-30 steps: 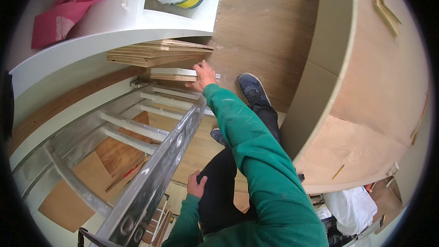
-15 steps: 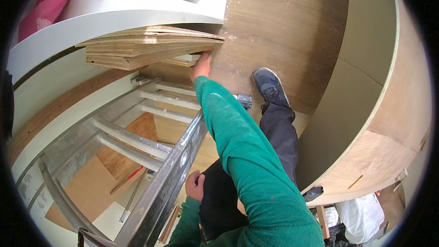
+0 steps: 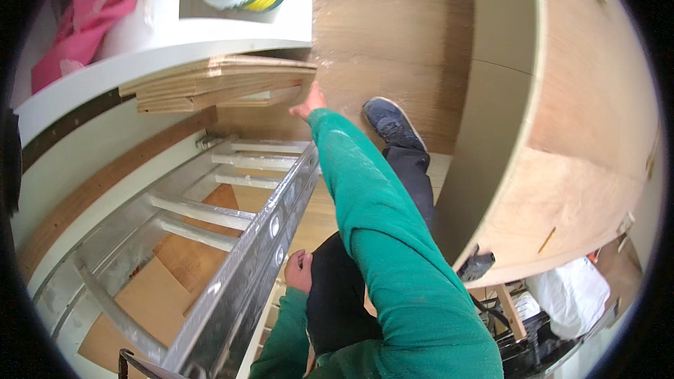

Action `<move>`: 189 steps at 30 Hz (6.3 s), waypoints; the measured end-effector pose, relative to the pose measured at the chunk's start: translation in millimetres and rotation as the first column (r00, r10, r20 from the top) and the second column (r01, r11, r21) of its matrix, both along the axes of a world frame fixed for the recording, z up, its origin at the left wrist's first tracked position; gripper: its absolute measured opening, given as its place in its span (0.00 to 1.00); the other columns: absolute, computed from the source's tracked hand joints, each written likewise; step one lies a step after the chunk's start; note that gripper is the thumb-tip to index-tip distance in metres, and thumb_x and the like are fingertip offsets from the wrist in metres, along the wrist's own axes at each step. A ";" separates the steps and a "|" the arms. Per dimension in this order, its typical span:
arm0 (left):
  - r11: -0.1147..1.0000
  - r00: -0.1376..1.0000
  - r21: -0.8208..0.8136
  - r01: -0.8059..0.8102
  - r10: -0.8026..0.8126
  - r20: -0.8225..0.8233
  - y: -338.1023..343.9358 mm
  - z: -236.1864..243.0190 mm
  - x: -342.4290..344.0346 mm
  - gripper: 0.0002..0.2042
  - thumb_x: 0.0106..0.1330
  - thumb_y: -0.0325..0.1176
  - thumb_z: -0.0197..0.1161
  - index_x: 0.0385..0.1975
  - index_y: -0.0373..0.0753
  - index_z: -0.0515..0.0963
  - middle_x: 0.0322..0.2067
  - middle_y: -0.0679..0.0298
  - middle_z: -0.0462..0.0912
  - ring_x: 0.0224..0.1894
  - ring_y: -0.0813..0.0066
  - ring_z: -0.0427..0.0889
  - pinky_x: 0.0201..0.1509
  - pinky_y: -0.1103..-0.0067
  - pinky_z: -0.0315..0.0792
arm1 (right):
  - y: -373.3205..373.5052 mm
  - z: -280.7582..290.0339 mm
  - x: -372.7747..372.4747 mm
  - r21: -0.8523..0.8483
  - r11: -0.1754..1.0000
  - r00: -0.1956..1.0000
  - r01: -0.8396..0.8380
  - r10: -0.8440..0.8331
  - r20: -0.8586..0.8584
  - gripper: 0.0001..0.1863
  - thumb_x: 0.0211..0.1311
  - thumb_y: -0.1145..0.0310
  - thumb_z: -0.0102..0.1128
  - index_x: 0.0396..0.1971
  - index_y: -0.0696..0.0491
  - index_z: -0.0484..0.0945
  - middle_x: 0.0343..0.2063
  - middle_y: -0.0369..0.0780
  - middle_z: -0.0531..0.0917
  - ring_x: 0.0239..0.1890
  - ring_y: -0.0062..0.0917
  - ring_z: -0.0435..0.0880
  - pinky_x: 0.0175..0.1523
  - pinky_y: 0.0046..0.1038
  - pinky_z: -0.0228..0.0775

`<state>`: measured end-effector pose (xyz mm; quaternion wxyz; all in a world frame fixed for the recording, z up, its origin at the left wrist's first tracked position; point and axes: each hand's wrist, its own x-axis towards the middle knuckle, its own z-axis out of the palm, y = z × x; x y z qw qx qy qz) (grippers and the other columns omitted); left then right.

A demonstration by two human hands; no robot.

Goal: The person feeds wooden planks into a table saw operated by another worker, then stacks the cut pieces on a nearby surface. The person handles multiple planks one at a time and places them in a pile after cutting.

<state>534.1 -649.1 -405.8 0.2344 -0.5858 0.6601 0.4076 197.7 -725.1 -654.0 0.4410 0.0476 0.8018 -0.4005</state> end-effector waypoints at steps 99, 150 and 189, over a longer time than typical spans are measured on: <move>-0.966 -0.961 0.142 -0.216 0.184 -0.207 707.9 220.5 237.5 0.14 0.61 0.42 0.56 0.38 0.39 0.78 0.22 0.59 0.80 0.20 0.69 0.80 0.24 0.73 0.76 | 307.1 432.7 719.8 0.349 -0.886 -0.945 0.305 -0.327 -0.004 0.24 0.56 0.49 0.48 0.42 0.51 0.80 0.40 0.49 0.81 0.46 0.42 0.78 0.52 0.37 0.69; -0.558 -0.406 0.002 -0.830 0.601 -0.688 459.8 317.0 1118.1 0.13 0.62 0.41 0.60 0.31 0.35 0.77 0.17 0.68 0.75 0.18 0.81 0.73 0.22 0.81 0.69 | 100.2 440.2 1338.7 0.374 -0.865 -0.941 0.335 -0.330 0.080 0.15 0.49 0.56 0.53 0.30 0.51 0.81 0.34 0.43 0.82 0.42 0.39 0.79 0.47 0.40 0.71; -0.934 -0.911 -0.014 -0.358 0.352 -0.215 343.3 264.8 1263.4 0.17 0.60 0.47 0.58 0.38 0.39 0.79 0.32 0.53 0.83 0.37 0.63 0.82 0.45 0.70 0.73 | -50.4 529.0 2055.9 0.166 -0.907 -0.681 -0.387 0.160 -0.715 0.33 0.38 0.54 0.69 0.44 0.59 0.73 0.41 0.51 0.78 0.46 0.40 0.76 0.51 0.41 0.67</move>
